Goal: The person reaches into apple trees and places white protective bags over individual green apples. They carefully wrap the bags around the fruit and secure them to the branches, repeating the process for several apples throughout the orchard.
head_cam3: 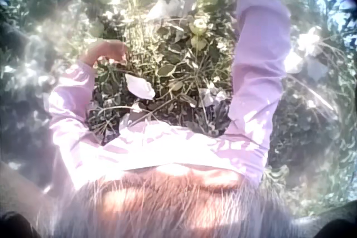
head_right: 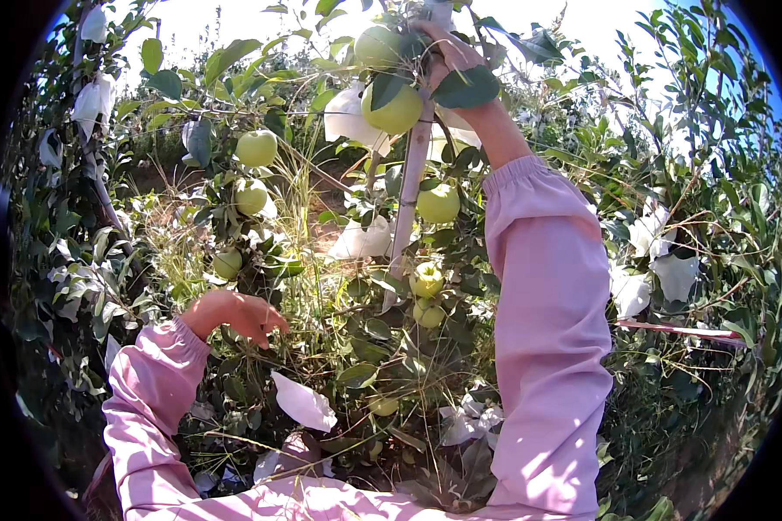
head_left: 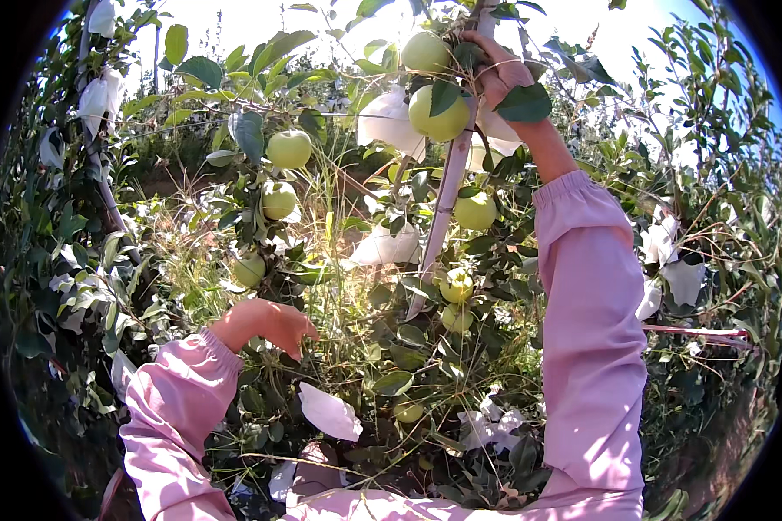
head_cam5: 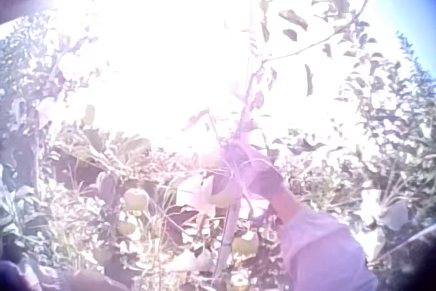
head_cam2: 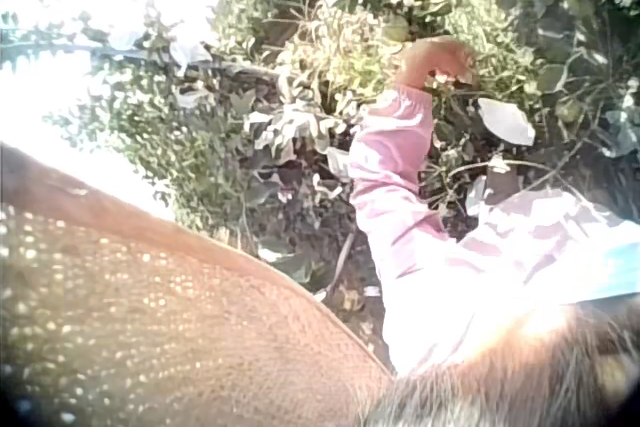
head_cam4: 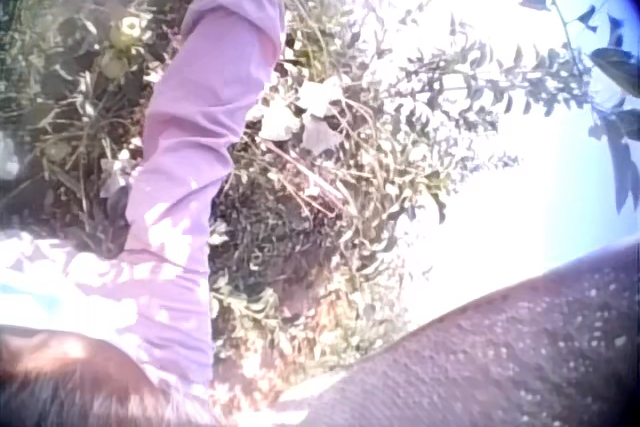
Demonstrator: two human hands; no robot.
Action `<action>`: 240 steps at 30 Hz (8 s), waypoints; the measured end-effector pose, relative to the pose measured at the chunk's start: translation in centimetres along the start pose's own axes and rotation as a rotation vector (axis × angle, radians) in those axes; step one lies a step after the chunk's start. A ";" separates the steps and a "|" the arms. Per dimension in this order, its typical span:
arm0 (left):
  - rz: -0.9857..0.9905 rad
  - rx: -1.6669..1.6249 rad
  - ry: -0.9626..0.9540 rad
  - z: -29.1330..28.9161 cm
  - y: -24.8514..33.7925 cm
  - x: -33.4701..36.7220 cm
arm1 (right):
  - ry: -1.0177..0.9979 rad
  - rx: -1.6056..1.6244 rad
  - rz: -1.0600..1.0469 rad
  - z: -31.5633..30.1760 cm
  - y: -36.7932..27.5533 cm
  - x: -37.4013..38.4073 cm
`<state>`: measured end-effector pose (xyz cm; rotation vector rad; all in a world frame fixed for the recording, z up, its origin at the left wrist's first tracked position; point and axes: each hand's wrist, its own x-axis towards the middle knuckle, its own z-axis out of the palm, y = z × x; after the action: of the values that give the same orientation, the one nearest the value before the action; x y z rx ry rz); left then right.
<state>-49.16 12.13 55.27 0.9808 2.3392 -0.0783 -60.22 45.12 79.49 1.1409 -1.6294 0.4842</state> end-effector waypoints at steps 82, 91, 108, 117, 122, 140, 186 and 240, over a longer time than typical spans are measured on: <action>0.936 -0.433 1.508 -34.4 8.7 10.3 | -0.044 0.146 0.529 -5.5 2.7 -5.3; 0.971 -0.666 1.210 -33.3 11.9 7.2 | 0.610 0.501 0.636 -2.9 6.6 -8.5; 0.439 -0.203 1.046 -31.2 12.4 6.3 | 0.412 1.100 1.065 0.8 0.3 -14.7; 0.924 0.248 1.396 -35.3 6.8 14.7 | 0.592 1.131 0.866 3.4 5.2 -14.4; 0.562 0.824 1.605 -34.5 7.0 12.7 | 0.778 0.511 0.771 3.2 5.0 -13.0; 0.848 0.223 1.374 -33.7 7.6 11.6 | 0.653 -0.219 0.574 -1.7 -0.2 -11.9; 0.820 -0.648 0.891 -33.2 12.4 5.8 | 0.525 -0.103 0.515 -4.5 3.2 -12.1; 0.294 0.498 1.159 -36.3 11.6 4.0 | 0.083 -0.117 0.226 -6.4 0.8 -8.2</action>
<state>-61.81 32.95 84.82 1.9995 3.2215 0.0493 -57.58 54.03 74.75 0.8440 -1.6989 0.5655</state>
